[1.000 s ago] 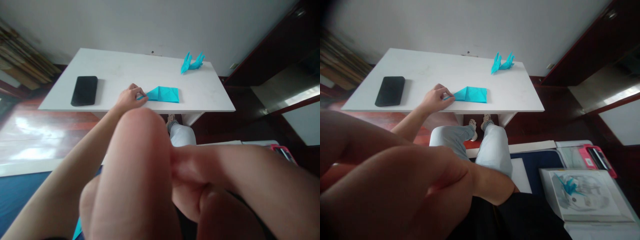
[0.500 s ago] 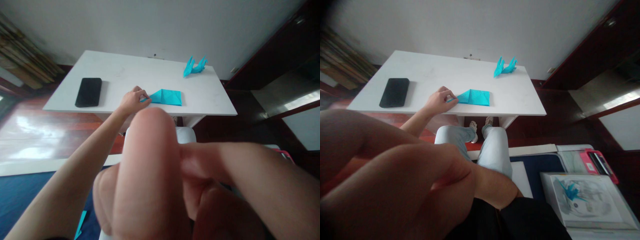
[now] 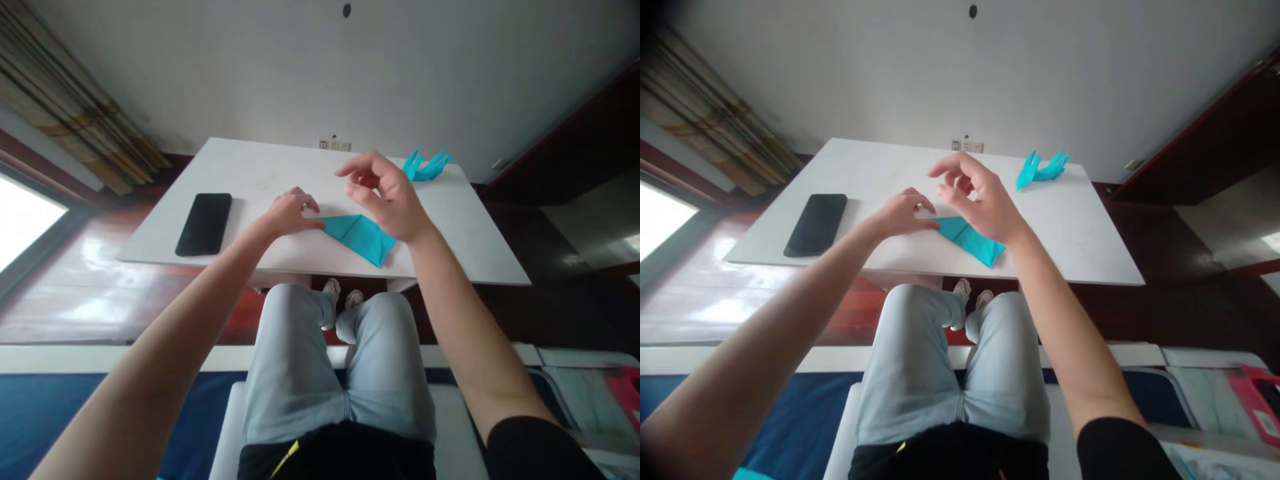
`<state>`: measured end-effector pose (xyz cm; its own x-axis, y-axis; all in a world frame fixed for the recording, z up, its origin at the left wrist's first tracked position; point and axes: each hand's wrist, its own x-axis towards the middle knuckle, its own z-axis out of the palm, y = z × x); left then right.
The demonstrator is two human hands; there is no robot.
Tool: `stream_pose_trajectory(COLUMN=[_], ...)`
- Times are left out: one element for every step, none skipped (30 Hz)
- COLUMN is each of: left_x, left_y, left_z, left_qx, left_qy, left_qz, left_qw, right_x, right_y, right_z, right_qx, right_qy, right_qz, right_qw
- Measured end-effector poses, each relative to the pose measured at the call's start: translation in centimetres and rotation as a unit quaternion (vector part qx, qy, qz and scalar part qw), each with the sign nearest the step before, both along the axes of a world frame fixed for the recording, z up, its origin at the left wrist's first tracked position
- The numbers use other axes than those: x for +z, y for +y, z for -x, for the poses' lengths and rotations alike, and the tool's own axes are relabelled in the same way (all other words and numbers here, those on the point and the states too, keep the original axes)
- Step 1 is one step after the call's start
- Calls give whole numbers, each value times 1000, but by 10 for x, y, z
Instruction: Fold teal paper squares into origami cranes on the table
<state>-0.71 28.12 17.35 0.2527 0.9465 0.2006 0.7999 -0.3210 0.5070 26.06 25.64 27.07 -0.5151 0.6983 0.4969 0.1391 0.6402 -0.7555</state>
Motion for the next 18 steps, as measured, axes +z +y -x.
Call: stream_pose_trajectory(left_x=[3,7,10,13,16,18,20,21,21,21,20,19,18,16,14,12,10,8], left_y=[14,28,43,56,69,81,91,98,104,107,108,107,106,103,101,100,99,99], left_z=[3,5,7,8,9,10,11,12,14,15,17,17,18,17,15,13,11,8], left_qx=[-15,-32,-52,-71,-84,-94,-100,-102,-101,-102,-101,-101,-93,-82,-71,-57,-43,-32], left_qy=[11,21,28,35,40,47,53,52,44,26,-1,-39,-79,-116,-146,-174,-204,-234], left_qz=[10,25,41,58,74,87,100,109,122,136,147,152,148,138,132,125,118,111], left_qw=[1000,999,997,995,993,991,989,987,986,985,984,982,981,980,978,975,971,965], right_x=[-6,-14,-22,-32,-41,-51,-59,-66,-72,-77,-81,-84,-86,-87,-89,-89,-90,-90], right_y=[31,60,87,109,128,142,152,159,163,164,164,163,162,161,160,159,158,157], right_z=[-5,-9,-12,-13,-14,-15,-15,-16,-17,-19,-20,-22,-23,-24,-24,-25,-25,-25], right_qx=[-16,-33,-53,-71,-78,-70,-58,-43,-27,-13,0,10,18,25,32,40,48,53], right_qy=[-48,-95,-142,-189,-233,-270,-296,-310,-314,-308,-296,-280,-262,-243,-223,-204,-186,-170], right_qz=[-11,-15,-12,-11,-8,0,9,19,31,44,57,73,90,108,128,151,172,190], right_qw=[999,995,988,979,969,960,953,949,949,950,953,957,961,964,966,966,966,965])
